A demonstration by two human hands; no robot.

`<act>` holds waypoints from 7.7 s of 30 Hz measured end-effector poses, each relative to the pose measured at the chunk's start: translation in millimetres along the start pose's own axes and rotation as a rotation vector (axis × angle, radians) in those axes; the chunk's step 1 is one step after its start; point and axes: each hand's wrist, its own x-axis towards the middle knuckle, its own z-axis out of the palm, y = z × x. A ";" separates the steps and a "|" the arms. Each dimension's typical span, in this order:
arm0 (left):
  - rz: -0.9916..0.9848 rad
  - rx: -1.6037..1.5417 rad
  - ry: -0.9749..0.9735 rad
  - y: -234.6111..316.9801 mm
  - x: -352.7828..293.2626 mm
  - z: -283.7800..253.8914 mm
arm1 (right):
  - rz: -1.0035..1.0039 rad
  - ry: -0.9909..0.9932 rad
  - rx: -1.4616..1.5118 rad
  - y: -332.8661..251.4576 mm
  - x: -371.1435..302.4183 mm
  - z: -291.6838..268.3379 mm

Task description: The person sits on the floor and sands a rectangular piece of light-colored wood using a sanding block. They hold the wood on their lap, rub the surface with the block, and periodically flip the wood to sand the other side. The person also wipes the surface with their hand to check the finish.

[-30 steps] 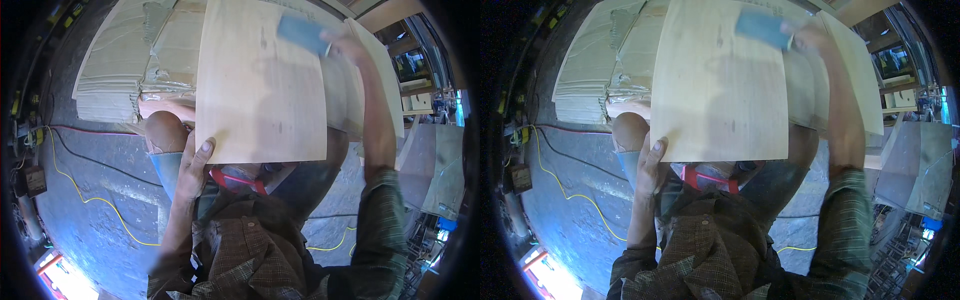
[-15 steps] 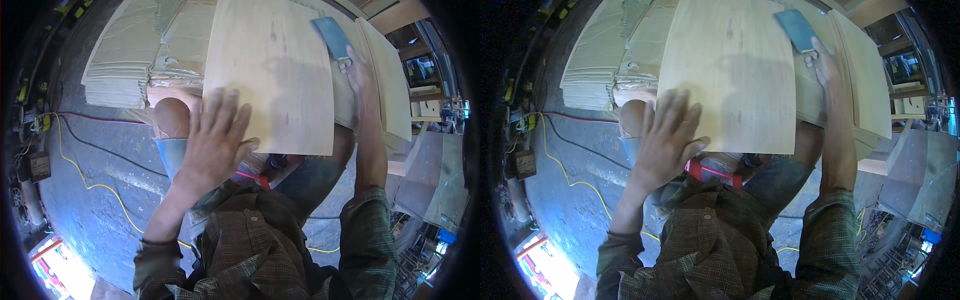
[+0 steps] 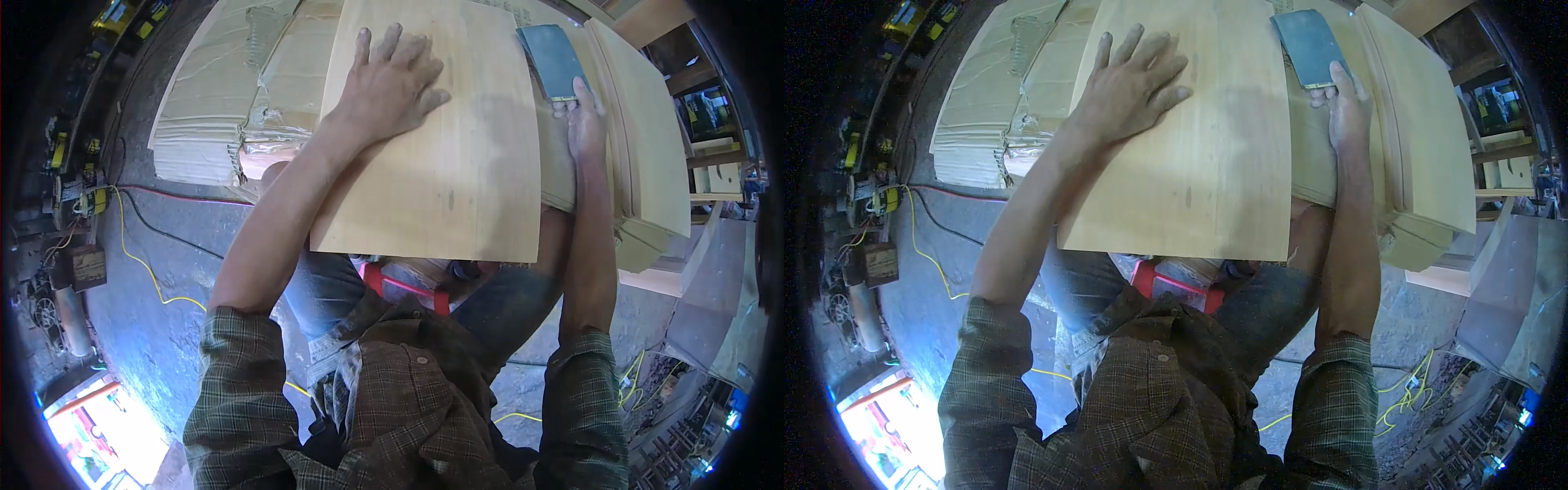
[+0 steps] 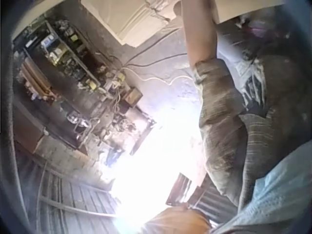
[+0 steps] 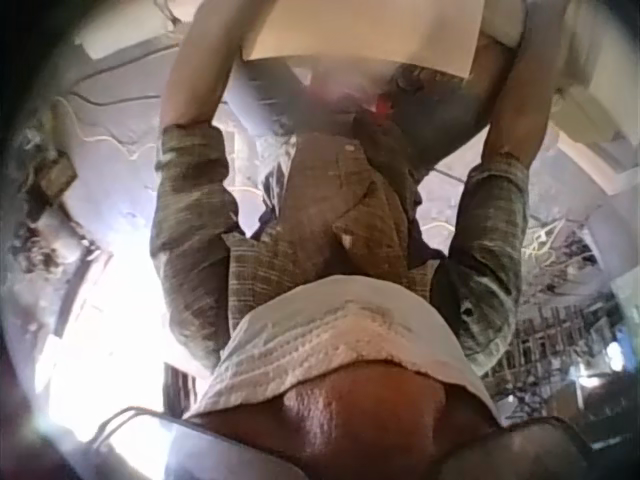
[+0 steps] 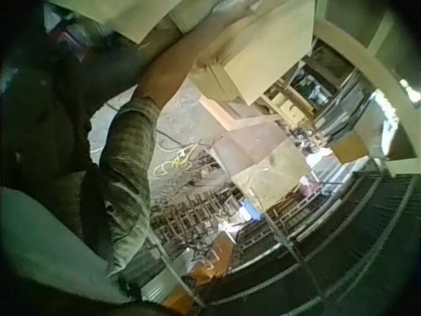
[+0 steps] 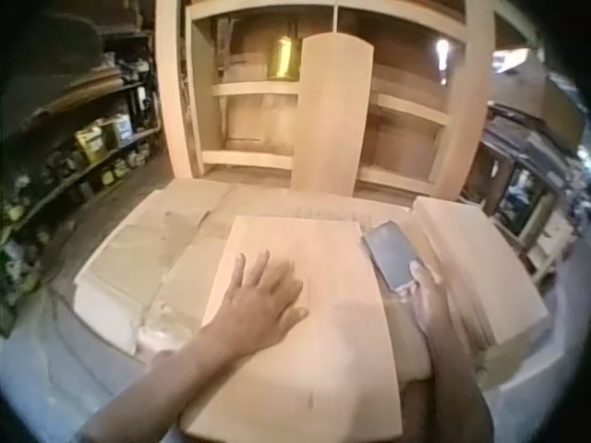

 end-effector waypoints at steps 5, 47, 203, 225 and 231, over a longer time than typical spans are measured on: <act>-0.074 0.080 0.012 -4.6 19.1 -4.6 | -0.029 0.018 -0.075 3.3 2.0 2.4; -0.189 -0.068 -0.066 -8.8 47.4 16.3 | -0.031 0.079 -0.140 5.1 -1.3 3.1; -0.899 -2.218 0.269 44.0 -178.2 -48.7 | -0.534 -0.496 -1.246 -15.0 -145.4 120.0; -1.041 -2.349 0.297 39.9 -184.7 -23.9 | -0.557 -0.312 -1.372 21.3 -55.8 158.2; -0.896 -2.716 0.342 39.0 -195.2 -19.3 | -0.396 -0.556 -1.284 -41.8 -219.2 116.0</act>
